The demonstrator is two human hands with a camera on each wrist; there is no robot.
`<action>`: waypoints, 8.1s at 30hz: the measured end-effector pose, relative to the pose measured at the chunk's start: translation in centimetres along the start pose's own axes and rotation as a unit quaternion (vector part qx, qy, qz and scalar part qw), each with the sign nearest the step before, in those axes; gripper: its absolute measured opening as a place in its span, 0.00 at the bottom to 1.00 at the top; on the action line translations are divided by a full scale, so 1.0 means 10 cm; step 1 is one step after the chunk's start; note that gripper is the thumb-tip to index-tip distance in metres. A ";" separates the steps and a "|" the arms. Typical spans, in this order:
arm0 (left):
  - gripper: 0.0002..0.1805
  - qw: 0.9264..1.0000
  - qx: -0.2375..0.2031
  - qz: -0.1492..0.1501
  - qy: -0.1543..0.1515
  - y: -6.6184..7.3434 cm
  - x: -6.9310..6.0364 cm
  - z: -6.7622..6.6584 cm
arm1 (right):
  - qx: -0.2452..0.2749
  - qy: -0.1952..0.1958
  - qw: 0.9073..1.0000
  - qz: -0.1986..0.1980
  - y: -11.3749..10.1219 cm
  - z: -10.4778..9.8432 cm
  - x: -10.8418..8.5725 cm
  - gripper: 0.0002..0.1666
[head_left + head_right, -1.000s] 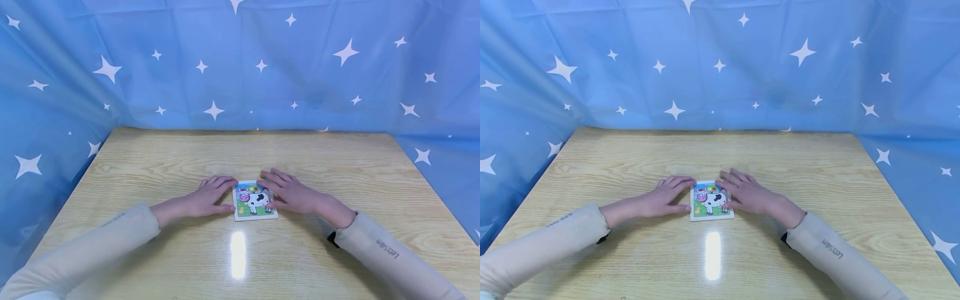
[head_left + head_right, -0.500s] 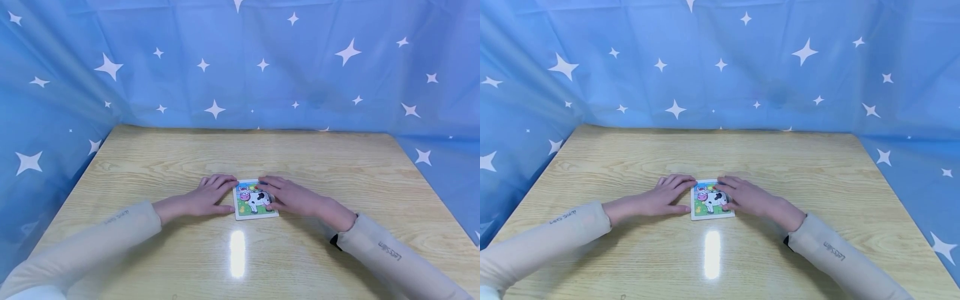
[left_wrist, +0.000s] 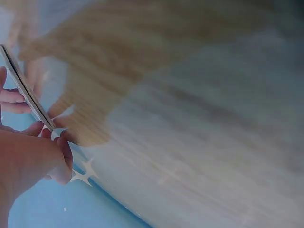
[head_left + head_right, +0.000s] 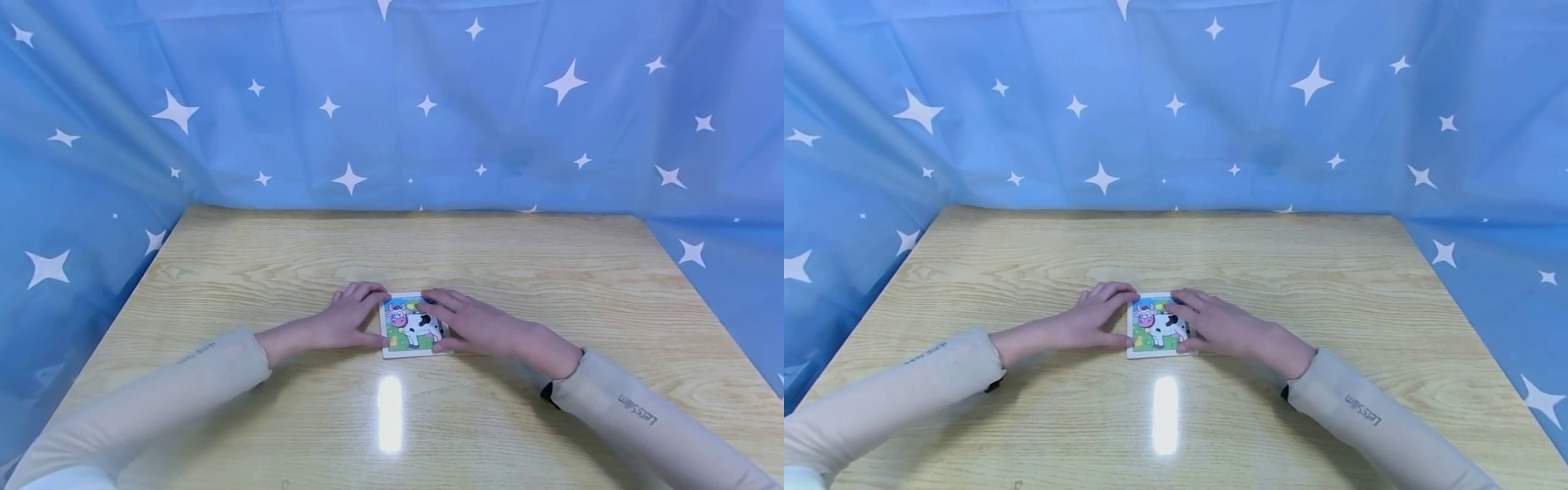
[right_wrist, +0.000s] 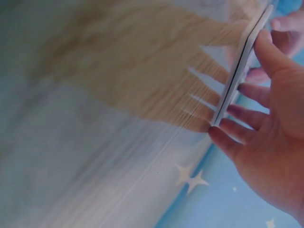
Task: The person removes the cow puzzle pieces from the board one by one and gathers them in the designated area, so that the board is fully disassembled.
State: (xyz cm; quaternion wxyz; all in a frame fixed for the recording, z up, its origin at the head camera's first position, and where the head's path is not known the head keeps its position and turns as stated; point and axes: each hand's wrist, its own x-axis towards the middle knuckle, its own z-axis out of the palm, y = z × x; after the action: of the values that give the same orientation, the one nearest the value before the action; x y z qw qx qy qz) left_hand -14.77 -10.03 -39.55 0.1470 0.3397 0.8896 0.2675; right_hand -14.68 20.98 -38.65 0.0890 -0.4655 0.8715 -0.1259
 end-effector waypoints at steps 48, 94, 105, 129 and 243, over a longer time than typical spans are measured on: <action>0.40 0.995 0.024 -0.094 -0.006 0.33 0.26 -0.04 | -0.089 0.004 0.996 -0.031 -0.03 0.11 0.03 0.35; 0.05 0.999 0.029 -0.030 -0.004 0.26 0.41 -0.24 | -0.133 -0.023 0.991 -0.006 -0.20 0.00 0.04 0.35; 0.03 0.997 -0.047 -0.052 0.035 0.20 0.34 -0.35 | -0.125 -0.019 0.992 -0.006 -0.19 0.02 0.03 0.34; 0.02 0.992 -0.068 -0.051 0.092 0.06 -0.11 -0.58 | -0.111 -0.016 0.994 -0.005 -0.19 0.02 0.04 0.35; 0.03 0.993 0.008 -0.074 0.089 -0.31 -0.63 -0.67 | -0.060 -0.009 0.998 -0.012 -0.12 0.01 0.01 0.36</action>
State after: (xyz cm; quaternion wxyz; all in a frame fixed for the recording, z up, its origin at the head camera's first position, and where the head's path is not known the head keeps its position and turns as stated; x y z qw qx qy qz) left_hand -14.80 -18.73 -35.39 0.0839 0.2488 0.9240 0.2780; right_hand -13.76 20.30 -38.35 0.0670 -0.4812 0.8712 -0.0701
